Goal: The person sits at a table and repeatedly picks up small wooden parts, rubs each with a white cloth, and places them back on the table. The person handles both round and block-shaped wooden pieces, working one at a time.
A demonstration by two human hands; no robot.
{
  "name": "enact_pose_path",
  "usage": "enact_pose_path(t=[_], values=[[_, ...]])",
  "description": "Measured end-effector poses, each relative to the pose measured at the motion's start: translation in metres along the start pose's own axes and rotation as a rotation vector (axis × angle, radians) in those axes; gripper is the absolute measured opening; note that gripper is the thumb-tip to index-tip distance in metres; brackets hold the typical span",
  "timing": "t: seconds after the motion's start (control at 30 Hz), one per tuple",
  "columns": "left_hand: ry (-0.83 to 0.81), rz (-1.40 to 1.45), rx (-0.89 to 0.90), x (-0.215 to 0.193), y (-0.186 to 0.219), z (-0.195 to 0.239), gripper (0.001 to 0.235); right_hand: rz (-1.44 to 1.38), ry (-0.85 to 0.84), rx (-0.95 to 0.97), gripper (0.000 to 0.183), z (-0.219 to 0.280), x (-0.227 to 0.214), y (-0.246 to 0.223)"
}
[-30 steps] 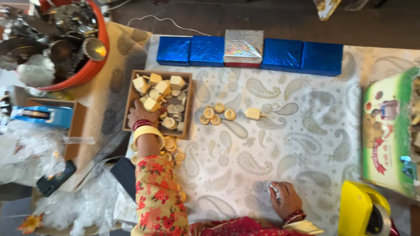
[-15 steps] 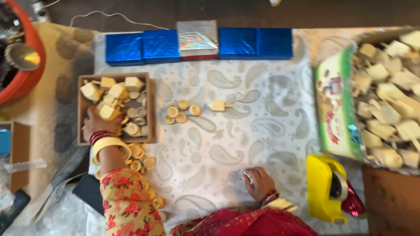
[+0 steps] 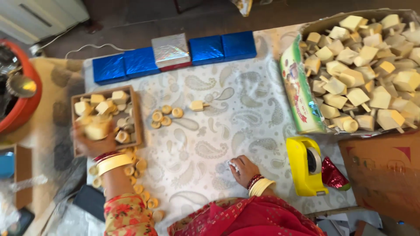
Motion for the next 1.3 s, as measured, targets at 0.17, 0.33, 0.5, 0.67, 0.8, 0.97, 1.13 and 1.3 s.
enact_pose_path(t=[0.17, 0.33, 0.5, 0.67, 0.8, 0.97, 1.13, 1.3], values=[[-0.191, 0.293, 0.005, 0.002, 0.118, 0.055, 0.071, 0.03, 0.016, -0.011, 0.018, 0.007, 0.006, 0.004], [-0.649, 0.306, -0.069, 0.018, 0.218, 0.113, 0.078, -0.026, 0.021, -0.043, 0.019, 0.003, 0.0, 0.003], [-1.037, 0.296, -0.12, 0.017, 0.247, 0.138, 0.091, -0.301, 0.091, -0.087, 0.023, 0.011, -0.012, 0.023], [-1.136, 0.261, -0.115, 0.025, 0.223, 0.169, 0.1, -0.555, 0.024, 0.157, 0.024, 0.018, -0.001, 0.065], [-1.22, 0.143, -0.146, 0.001, 0.234, 0.151, 0.091, -0.677, -0.098, 0.386, 0.027, 0.026, 0.003, 0.082], [-1.009, 0.24, 0.017, 0.025, 0.258, 0.127, 0.07, -0.704, -0.076, 0.444, 0.026, 0.042, -0.006, 0.096], [-0.874, 0.333, 0.296, 0.1, 0.279, 0.141, 0.055, -0.558, 0.068, 0.349, 0.021, 0.054, -0.03, 0.091], [-1.04, 0.217, 0.478, 0.151, 0.278, 0.16, 0.031, -0.601, 0.044, 0.231, 0.02, 0.056, -0.03, 0.094]])
Point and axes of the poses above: each hand's wrist, its own z-axis away from the middle knuckle, its own x-axis out of the palm, y = z × x, the point moved 5 cm from there along -z, towards the middle knuckle, and after that the axes turned 14 degrees about x, right-handed, at the moved point
